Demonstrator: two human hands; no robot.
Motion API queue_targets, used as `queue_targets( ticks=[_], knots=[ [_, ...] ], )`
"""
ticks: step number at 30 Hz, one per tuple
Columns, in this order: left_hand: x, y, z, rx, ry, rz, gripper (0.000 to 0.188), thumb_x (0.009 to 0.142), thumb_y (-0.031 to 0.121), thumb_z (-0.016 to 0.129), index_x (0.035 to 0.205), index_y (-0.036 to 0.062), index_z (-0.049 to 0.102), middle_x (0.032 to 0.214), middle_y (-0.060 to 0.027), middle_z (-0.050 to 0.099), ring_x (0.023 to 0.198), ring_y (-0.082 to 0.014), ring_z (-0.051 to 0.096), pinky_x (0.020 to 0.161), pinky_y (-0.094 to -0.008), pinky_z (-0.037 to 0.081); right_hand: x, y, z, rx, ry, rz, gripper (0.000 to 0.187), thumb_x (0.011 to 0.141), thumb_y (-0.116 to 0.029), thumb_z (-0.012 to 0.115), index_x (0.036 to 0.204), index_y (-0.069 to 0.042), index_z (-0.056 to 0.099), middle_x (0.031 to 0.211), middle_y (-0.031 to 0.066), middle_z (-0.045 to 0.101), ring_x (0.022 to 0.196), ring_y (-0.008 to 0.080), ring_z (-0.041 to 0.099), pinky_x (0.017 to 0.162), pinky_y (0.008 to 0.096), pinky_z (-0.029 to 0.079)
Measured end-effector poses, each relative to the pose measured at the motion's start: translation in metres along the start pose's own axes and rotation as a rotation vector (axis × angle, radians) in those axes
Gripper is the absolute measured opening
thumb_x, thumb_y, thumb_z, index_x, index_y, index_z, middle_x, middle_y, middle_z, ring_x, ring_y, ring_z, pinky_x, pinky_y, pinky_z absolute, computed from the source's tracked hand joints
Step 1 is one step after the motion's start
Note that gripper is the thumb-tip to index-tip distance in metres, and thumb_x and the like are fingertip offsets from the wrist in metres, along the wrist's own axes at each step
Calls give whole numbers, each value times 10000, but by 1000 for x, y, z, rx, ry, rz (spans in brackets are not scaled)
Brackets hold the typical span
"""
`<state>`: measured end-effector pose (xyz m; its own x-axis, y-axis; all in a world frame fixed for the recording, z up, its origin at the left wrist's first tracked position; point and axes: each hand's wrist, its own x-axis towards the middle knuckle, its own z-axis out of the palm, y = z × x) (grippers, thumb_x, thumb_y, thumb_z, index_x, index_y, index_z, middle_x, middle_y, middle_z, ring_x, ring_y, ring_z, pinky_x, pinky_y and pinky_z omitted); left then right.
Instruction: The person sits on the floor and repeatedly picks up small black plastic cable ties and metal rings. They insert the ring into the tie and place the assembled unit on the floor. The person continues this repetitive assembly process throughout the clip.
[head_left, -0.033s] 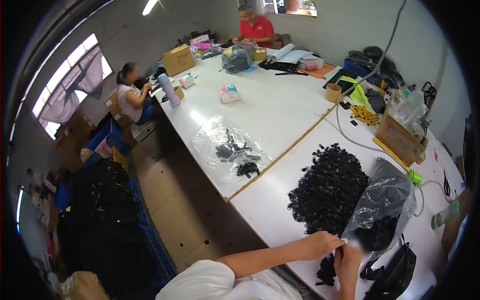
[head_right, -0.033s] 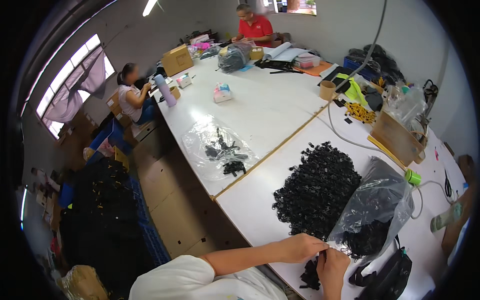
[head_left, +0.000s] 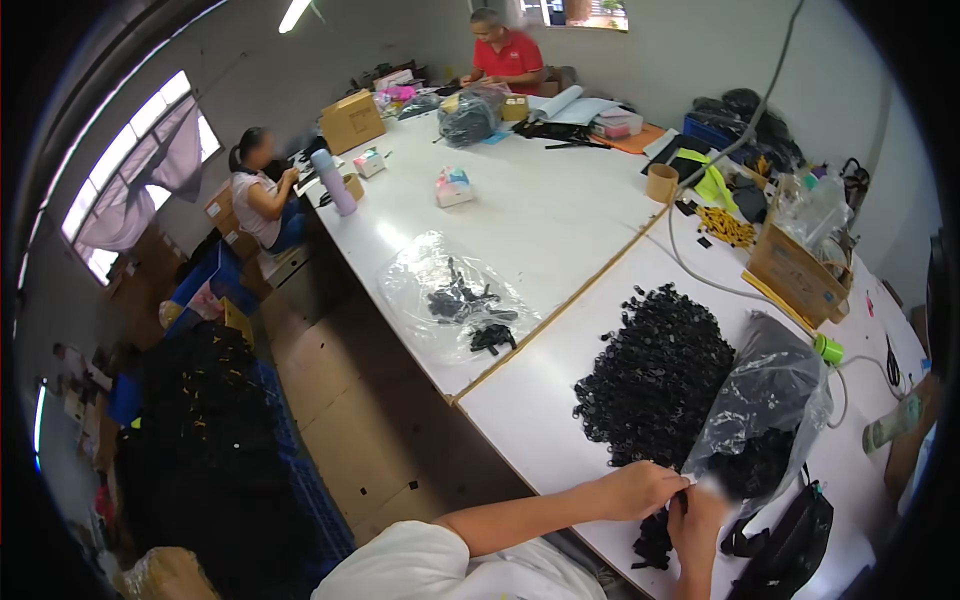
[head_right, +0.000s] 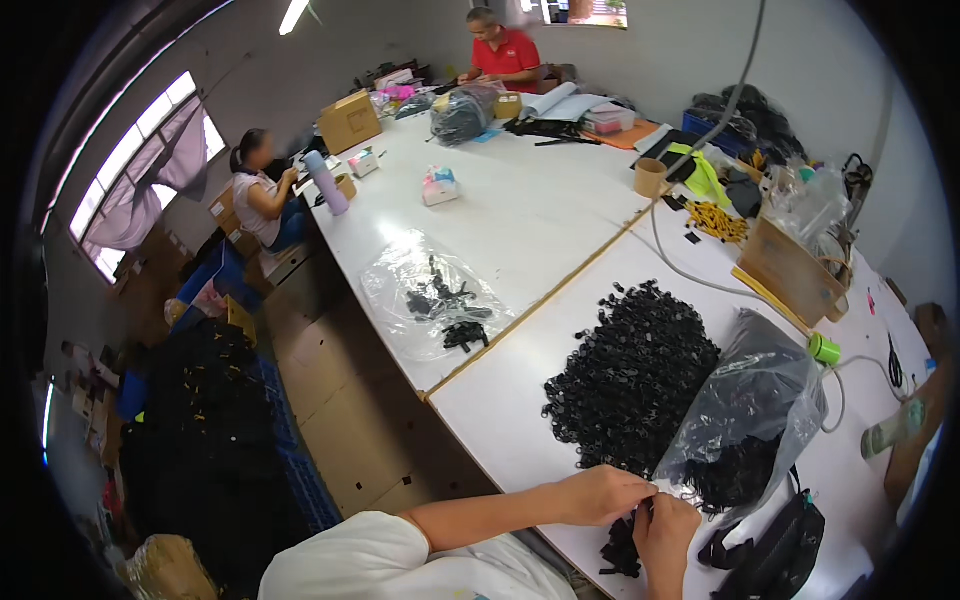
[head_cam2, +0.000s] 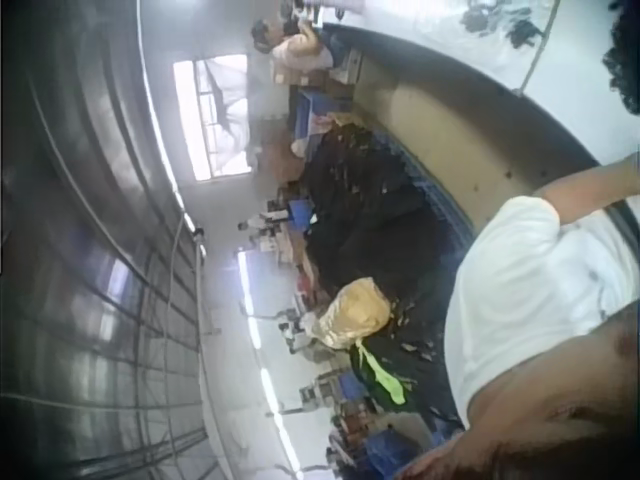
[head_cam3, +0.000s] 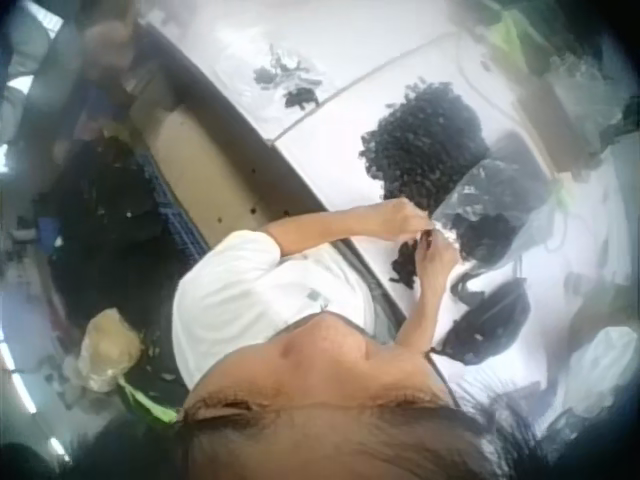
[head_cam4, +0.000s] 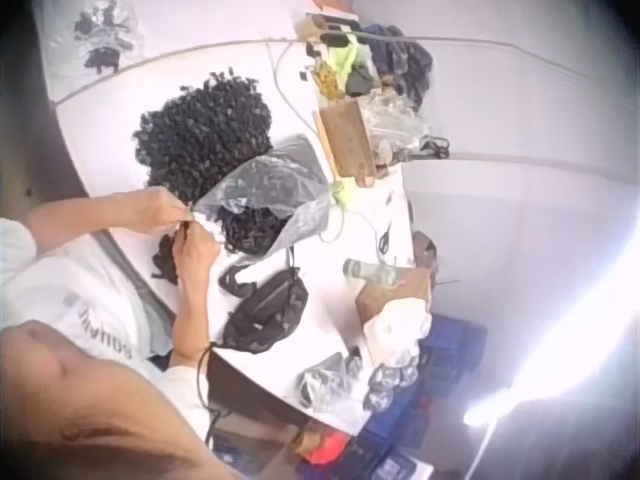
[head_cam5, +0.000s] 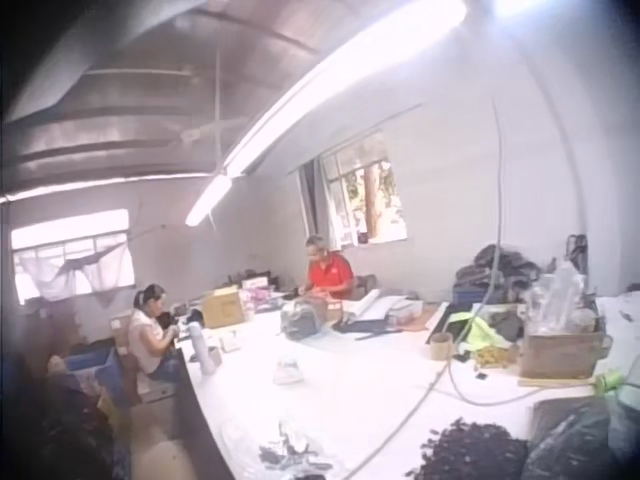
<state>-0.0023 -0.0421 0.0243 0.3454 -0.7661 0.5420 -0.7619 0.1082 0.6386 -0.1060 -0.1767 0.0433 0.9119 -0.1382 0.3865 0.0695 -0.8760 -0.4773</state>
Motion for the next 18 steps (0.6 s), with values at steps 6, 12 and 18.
queue_targets(
  ticks=[6,12,18],
  knots=[
    [5,-3,3,82,236,-51,113,775,43,654,881,11,637,749,-129,612,672,-275,621,578,-350,508,-2,4,1,-11,57,23,202,677,-69,725,671,-55,524,536,97,524,479,304,528,475,408,371],
    [-2,-3,5,-854,49,-569,68,848,86,683,820,36,646,746,2,542,650,-101,499,581,-236,391,2,-2,-1,82,90,-18,235,646,-63,733,629,-71,498,511,76,508,453,270,527,457,377,385],
    [3,17,9,-562,132,-341,140,727,-27,737,814,53,662,766,-16,525,669,-97,448,584,-227,367,-3,5,-3,128,74,37,245,538,-113,726,619,-82,497,510,87,503,470,285,549,453,377,404]
  ],
)
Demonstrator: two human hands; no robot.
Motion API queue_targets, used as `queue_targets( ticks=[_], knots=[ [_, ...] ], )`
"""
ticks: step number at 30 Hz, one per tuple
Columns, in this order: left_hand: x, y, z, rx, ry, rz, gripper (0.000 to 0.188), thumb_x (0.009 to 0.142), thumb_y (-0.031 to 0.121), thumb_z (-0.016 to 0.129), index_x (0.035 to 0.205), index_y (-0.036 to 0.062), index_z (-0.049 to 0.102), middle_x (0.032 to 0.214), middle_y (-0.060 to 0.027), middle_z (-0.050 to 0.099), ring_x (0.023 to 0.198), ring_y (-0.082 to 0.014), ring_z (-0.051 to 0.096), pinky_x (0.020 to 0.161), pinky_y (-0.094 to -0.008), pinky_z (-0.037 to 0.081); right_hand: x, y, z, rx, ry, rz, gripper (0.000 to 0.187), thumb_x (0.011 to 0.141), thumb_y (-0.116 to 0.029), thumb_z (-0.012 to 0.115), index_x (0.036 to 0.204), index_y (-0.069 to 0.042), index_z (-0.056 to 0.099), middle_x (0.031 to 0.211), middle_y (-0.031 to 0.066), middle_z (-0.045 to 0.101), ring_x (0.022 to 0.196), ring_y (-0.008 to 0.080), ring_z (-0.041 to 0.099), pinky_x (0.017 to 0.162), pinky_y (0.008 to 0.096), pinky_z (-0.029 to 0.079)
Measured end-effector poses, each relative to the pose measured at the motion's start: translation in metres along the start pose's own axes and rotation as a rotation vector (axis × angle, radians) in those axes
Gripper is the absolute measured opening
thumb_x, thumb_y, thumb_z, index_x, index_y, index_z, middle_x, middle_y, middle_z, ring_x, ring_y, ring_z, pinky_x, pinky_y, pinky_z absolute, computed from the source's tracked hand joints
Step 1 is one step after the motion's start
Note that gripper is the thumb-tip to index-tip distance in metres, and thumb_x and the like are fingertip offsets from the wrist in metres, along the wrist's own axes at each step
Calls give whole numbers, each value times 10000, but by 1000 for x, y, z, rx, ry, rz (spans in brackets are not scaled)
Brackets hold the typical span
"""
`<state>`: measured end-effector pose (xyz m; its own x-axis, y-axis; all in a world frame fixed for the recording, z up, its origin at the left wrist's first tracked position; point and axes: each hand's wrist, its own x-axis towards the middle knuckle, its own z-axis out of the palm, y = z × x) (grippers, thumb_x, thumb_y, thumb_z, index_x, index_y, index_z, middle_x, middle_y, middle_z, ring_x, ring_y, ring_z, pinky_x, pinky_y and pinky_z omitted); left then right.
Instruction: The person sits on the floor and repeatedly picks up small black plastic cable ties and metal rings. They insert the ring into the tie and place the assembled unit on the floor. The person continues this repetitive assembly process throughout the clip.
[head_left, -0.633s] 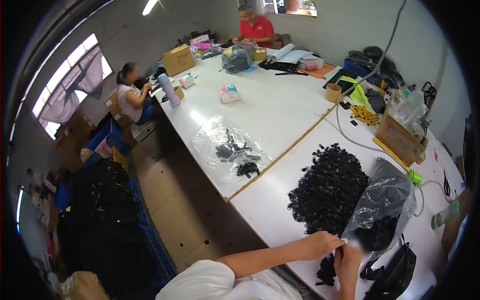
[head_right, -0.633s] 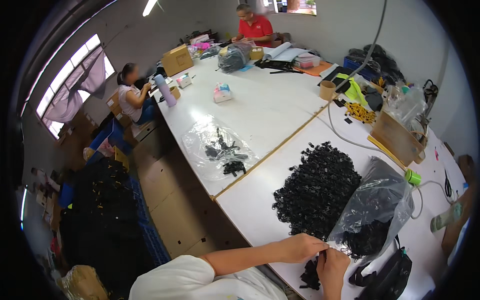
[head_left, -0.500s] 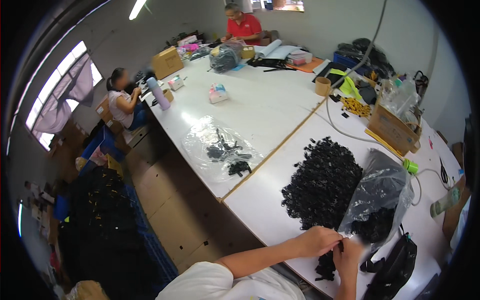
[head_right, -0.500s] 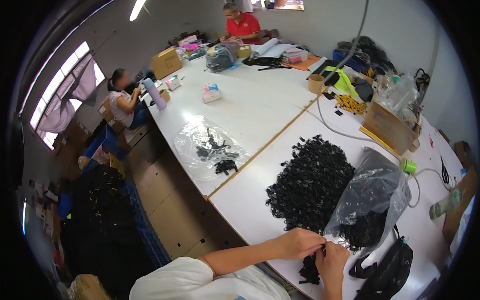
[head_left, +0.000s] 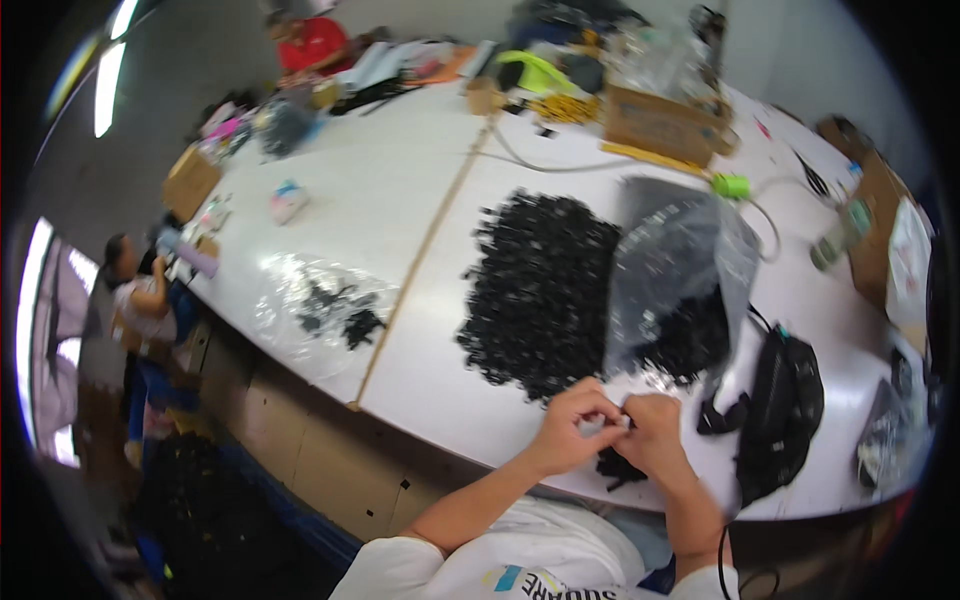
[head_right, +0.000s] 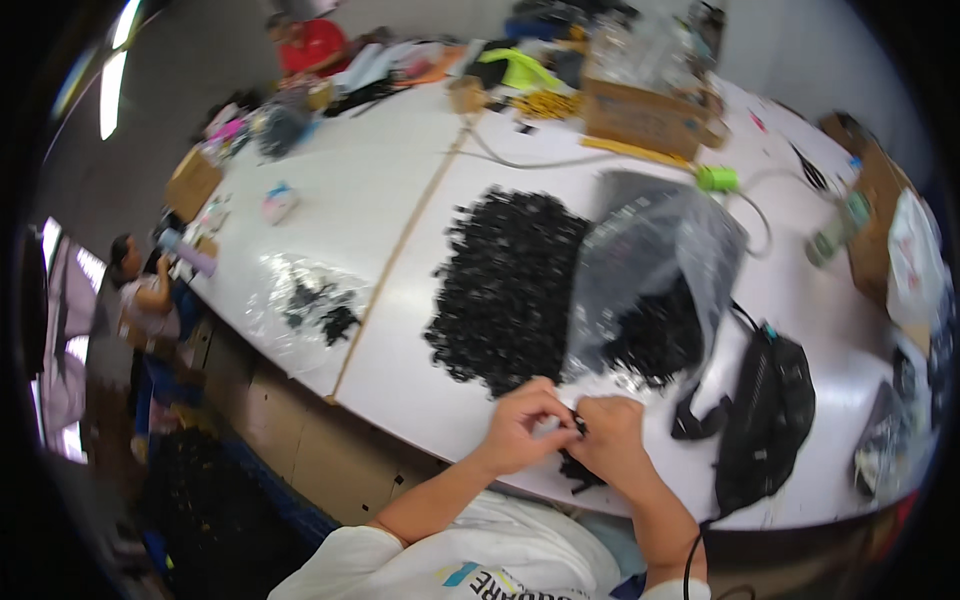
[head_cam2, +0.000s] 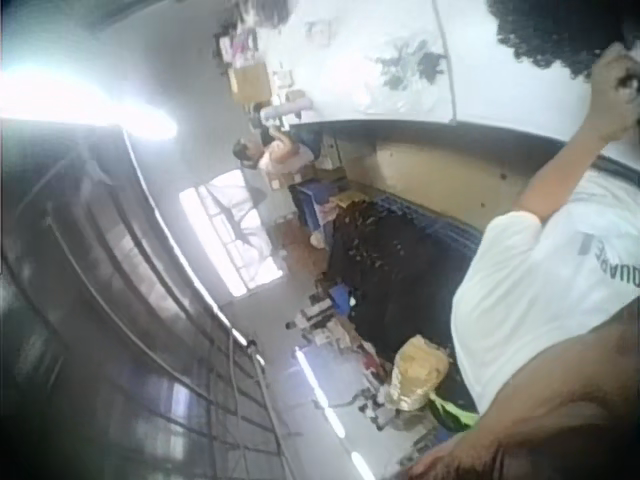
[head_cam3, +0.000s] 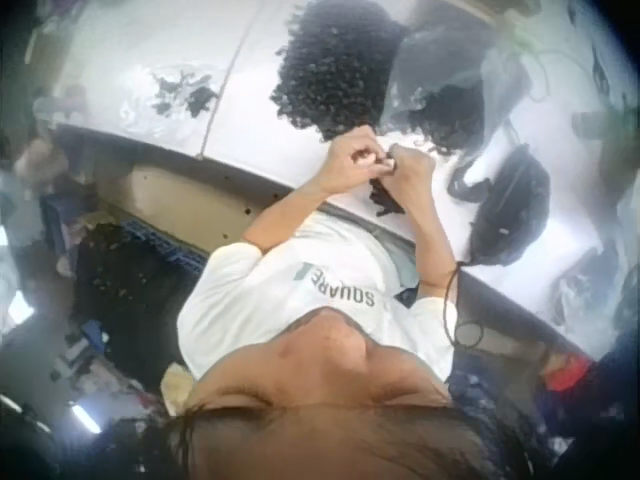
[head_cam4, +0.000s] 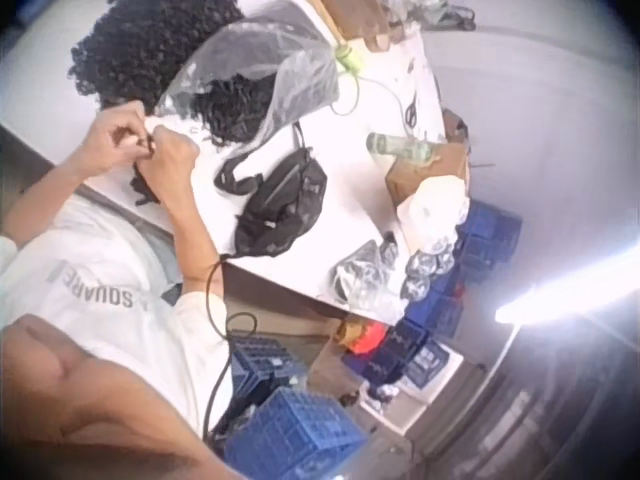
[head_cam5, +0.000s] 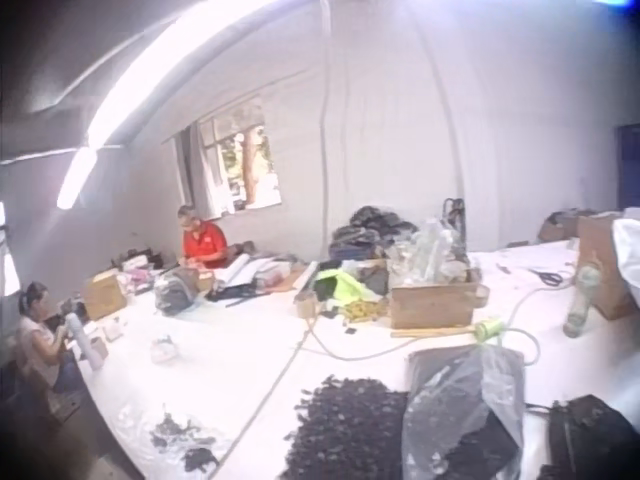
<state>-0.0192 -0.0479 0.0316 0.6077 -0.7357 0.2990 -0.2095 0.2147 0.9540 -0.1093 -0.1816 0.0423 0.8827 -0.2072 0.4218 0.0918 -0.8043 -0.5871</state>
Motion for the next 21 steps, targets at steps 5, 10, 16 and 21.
queue_targets(
  ticks=[5,10,16,21],
  knots=[
    [10,-17,5,414,344,406,183,696,-117,710,788,24,638,711,-56,546,583,-137,472,469,-251,339,1,3,-4,259,9,131,219,703,-167,723,626,-53,552,467,85,508,418,250,548,421,343,410],
    [13,-25,0,568,205,451,185,752,-125,663,752,9,535,670,-92,524,520,-159,473,434,-275,341,4,3,-10,479,11,241,169,749,-100,704,670,-32,571,471,59,512,391,133,504,403,253,366],
    [8,-12,-5,317,43,456,124,874,2,609,796,-11,513,669,-97,515,549,-184,508,452,-275,370,3,5,-9,247,71,-12,142,704,-84,706,689,-52,569,518,60,524,433,202,542,423,311,399],
    [2,13,-19,456,-262,185,116,797,37,662,829,6,555,708,-117,556,589,-272,556,522,-346,443,-8,-1,-15,140,-86,-191,175,665,-115,716,696,-72,549,567,57,509,501,262,539,476,368,422]
  ],
)
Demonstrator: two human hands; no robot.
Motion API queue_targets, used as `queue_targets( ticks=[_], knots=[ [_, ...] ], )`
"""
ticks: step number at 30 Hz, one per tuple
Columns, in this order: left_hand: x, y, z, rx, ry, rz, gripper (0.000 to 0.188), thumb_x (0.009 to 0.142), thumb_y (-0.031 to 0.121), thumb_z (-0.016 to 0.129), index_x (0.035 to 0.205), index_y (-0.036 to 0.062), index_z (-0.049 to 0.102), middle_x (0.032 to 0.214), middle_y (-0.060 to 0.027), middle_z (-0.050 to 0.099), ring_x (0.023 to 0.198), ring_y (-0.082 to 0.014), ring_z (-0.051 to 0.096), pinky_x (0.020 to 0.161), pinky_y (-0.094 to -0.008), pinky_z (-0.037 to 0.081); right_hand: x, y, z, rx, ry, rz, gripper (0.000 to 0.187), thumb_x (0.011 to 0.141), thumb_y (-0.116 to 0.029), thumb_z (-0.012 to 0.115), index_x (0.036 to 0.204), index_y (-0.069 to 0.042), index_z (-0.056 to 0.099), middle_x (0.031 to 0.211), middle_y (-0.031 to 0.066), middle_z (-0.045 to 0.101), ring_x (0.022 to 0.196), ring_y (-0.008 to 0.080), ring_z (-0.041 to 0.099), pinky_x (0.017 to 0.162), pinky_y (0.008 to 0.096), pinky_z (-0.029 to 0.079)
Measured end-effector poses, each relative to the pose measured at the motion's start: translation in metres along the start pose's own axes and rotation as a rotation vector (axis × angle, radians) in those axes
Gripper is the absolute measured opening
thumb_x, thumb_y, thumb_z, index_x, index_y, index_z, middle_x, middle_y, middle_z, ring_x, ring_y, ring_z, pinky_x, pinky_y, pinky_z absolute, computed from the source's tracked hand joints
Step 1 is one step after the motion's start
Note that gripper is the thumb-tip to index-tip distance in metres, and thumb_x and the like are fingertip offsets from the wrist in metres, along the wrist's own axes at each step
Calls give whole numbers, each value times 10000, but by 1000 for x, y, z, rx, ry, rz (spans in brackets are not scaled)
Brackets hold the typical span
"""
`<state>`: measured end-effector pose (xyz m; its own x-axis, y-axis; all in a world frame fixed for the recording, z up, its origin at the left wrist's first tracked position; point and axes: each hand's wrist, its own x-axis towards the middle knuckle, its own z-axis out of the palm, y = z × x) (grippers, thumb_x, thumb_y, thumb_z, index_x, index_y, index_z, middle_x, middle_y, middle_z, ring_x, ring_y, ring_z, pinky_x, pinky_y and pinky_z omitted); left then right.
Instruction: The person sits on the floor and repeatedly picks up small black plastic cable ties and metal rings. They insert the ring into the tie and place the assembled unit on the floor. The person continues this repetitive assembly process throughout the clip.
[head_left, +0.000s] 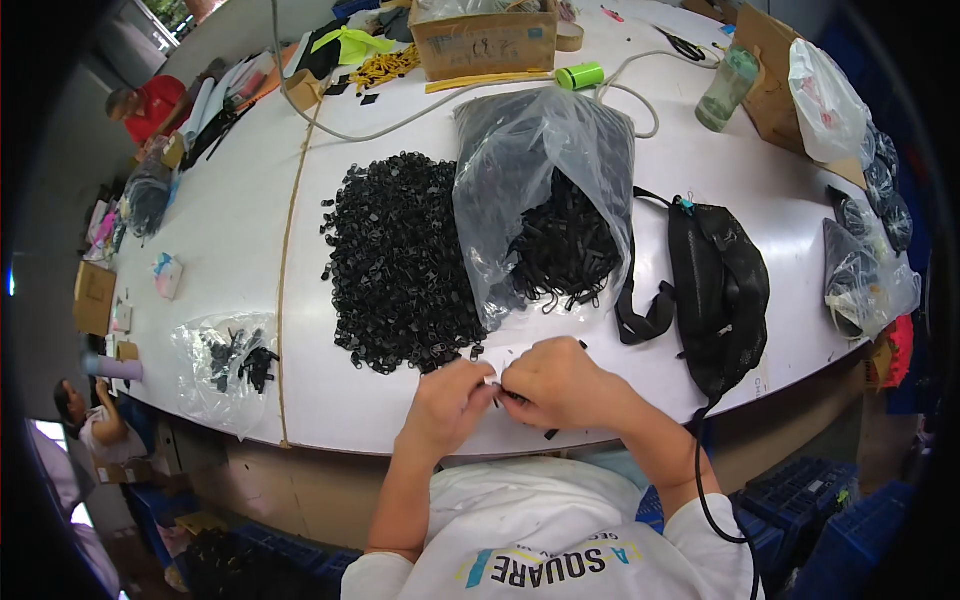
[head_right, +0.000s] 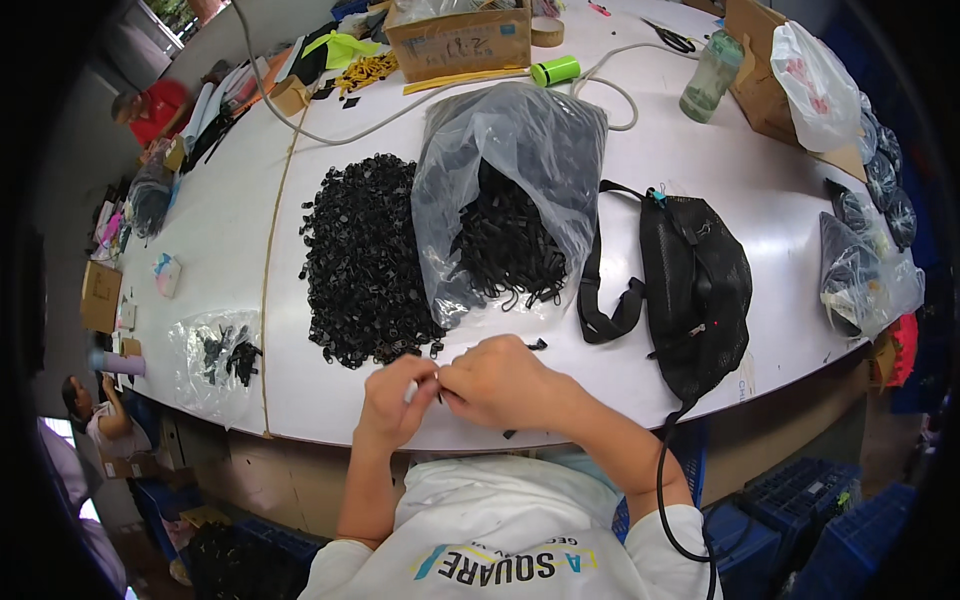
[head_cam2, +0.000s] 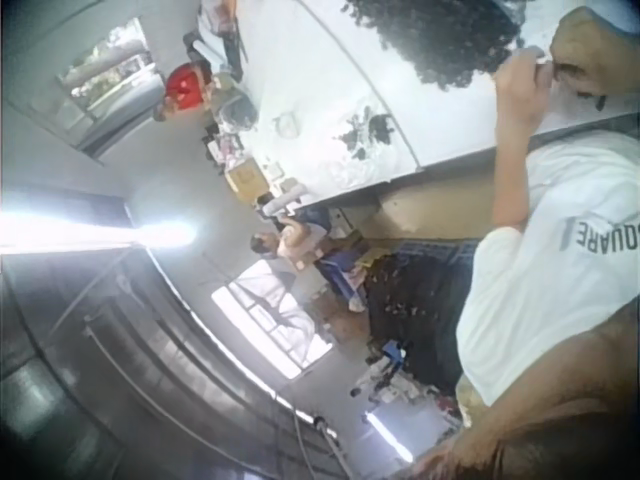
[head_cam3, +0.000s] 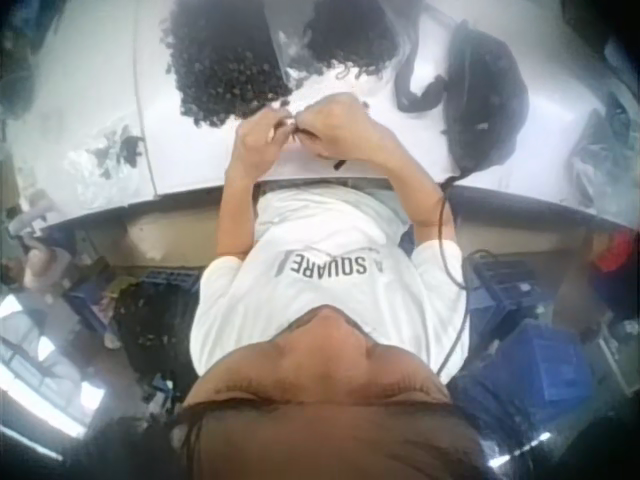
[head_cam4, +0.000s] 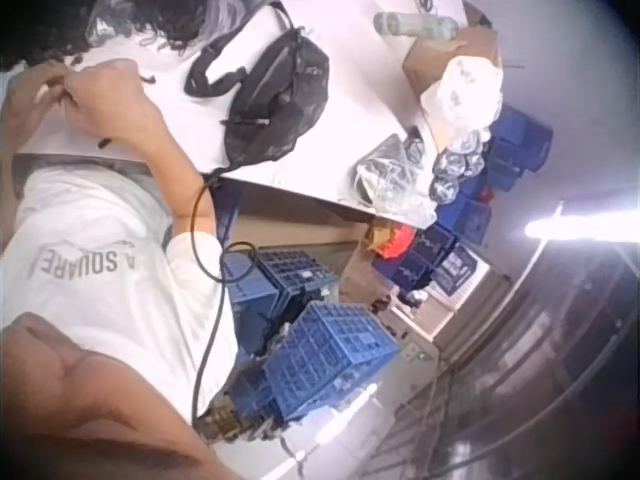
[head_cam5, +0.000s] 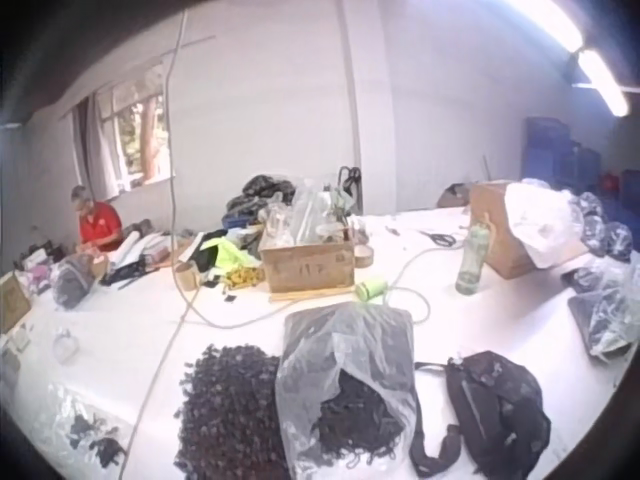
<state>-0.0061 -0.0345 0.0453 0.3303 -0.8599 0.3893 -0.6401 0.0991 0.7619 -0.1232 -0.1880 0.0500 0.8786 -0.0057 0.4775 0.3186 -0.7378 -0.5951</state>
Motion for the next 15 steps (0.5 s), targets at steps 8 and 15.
queue_targets(
  ticks=[8,15],
  knots=[
    [-32,-23,-10,-86,-371,167,237,758,120,717,642,46,523,582,-84,480,511,-276,495,475,-377,391,-47,-25,12,-6,-114,5,245,670,-118,722,616,-89,485,557,44,481,500,248,509,481,370,406],
    [-33,-25,3,104,-150,62,192,744,123,753,695,34,590,588,-77,521,500,-258,510,465,-354,400,-61,-19,-4,-2,-33,329,269,661,-170,810,754,-72,576,570,32,502,506,228,517,481,351,395]
  ],
)
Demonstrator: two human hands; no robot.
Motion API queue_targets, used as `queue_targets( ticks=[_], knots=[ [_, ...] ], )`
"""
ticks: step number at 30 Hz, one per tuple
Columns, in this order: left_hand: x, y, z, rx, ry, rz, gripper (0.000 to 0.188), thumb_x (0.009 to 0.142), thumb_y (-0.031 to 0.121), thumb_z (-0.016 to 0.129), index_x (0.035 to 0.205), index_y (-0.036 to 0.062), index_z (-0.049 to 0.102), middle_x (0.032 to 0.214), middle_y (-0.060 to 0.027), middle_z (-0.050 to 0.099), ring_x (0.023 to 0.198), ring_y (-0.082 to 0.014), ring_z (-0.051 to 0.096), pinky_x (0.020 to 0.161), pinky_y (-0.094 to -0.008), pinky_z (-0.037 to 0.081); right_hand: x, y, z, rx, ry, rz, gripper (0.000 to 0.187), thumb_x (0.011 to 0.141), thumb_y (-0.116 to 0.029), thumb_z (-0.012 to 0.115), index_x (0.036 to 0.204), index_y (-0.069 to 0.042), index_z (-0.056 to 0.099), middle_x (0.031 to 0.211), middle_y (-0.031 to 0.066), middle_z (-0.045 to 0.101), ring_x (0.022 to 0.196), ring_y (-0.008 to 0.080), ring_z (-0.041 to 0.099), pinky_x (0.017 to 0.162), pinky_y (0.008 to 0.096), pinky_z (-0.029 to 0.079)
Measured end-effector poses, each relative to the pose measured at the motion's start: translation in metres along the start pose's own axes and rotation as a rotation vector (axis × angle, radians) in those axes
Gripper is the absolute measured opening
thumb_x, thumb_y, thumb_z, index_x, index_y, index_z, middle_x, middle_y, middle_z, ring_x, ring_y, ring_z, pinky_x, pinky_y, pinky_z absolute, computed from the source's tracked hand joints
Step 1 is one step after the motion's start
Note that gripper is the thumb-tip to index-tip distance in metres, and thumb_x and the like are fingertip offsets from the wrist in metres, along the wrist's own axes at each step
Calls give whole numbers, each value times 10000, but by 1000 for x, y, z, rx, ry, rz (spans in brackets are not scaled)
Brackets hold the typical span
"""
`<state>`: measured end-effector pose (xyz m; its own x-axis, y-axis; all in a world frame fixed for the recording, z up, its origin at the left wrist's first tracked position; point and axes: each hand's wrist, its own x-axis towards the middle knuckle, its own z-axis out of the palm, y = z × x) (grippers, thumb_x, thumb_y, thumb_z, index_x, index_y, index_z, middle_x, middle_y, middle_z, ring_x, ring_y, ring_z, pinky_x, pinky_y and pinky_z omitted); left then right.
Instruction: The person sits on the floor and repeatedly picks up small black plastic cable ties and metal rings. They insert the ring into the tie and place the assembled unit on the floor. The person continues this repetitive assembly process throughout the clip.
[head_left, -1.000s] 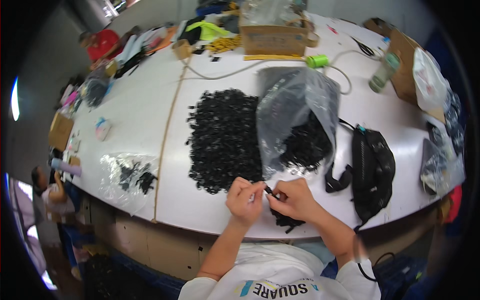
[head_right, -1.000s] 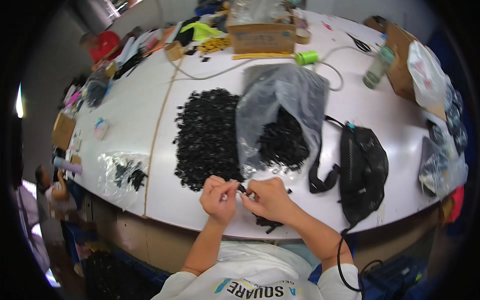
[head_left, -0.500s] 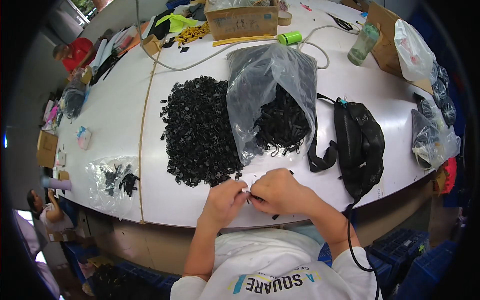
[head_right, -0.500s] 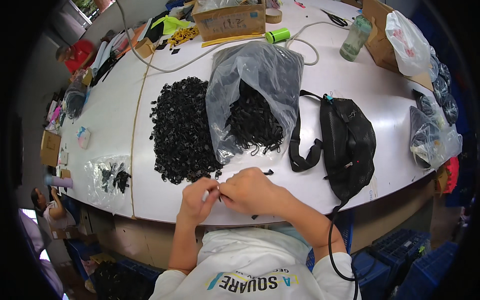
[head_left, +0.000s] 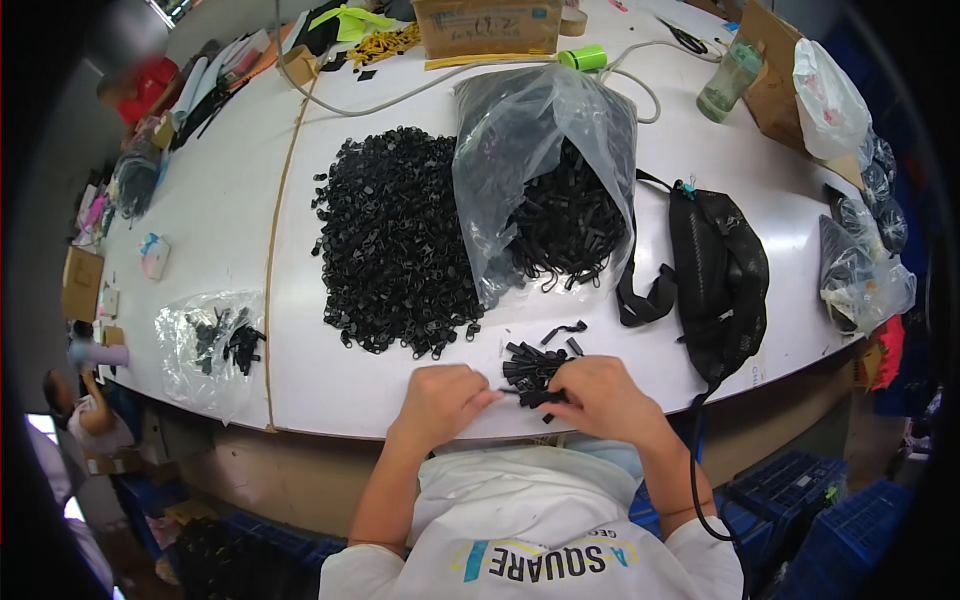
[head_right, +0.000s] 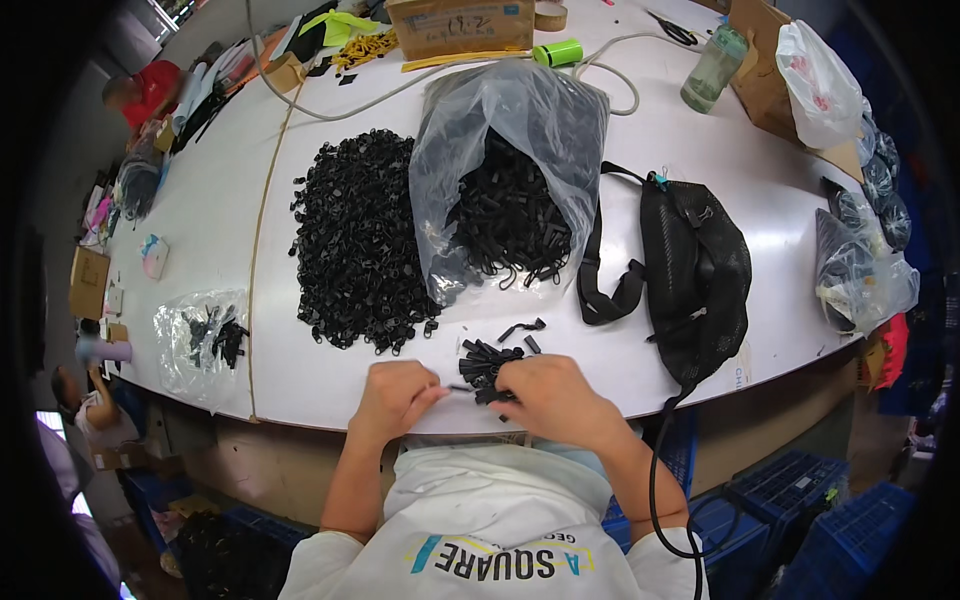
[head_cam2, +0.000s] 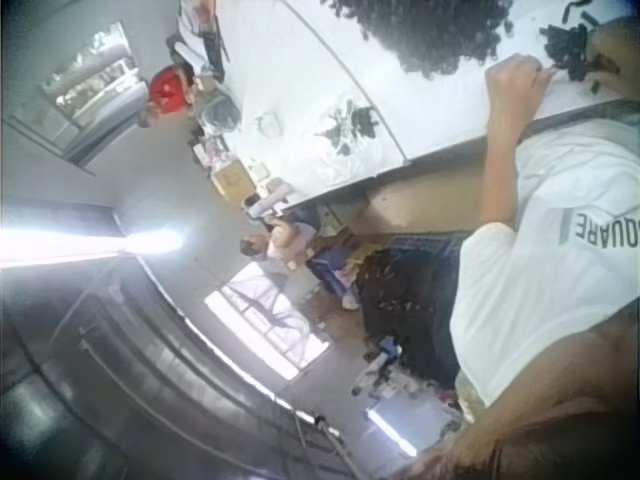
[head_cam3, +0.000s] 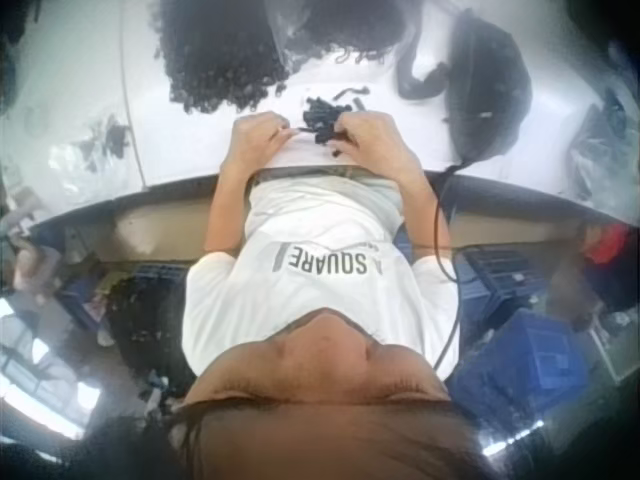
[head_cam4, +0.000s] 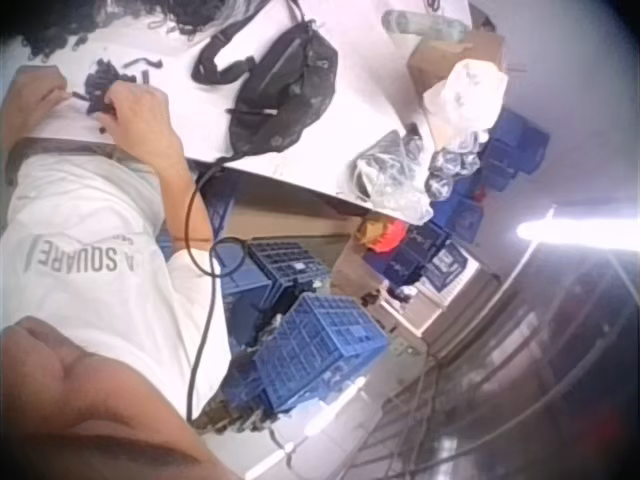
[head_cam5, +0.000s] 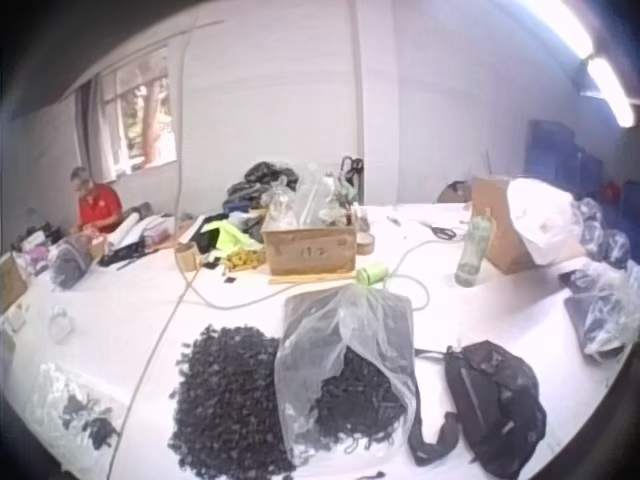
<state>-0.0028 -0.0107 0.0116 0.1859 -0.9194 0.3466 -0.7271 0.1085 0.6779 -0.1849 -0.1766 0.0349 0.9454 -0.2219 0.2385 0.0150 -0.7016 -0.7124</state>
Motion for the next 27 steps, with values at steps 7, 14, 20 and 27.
queue_targets(
  ticks=[7,14,20,27],
  knots=[
    [21,-1,4,463,162,-303,257,766,240,757,868,54,610,633,-88,592,519,-269,587,466,-368,442,16,6,-27,-183,7,274,359,755,-256,767,921,-11,563,690,121,603,613,301,588,565,387,442],
    [28,-9,12,584,-5,-398,192,788,173,695,832,68,541,644,-97,619,542,-289,624,486,-386,477,73,20,-20,-741,46,442,252,810,-189,665,924,16,573,711,157,645,642,326,659,558,417,506],
    [29,-10,-1,543,-12,-355,161,780,116,672,823,61,527,613,-98,622,535,-297,625,491,-394,483,85,60,-5,-855,-2,367,148,706,-7,618,837,1,550,723,180,658,646,356,676,537,422,533],
    [49,-4,-26,-96,17,-261,114,832,35,650,852,11,541,630,-78,637,572,-193,663,523,-282,494,81,65,-17,-508,386,192,67,781,-54,627,800,-33,566,628,128,607,541,326,593,505,406,435]
  ],
)
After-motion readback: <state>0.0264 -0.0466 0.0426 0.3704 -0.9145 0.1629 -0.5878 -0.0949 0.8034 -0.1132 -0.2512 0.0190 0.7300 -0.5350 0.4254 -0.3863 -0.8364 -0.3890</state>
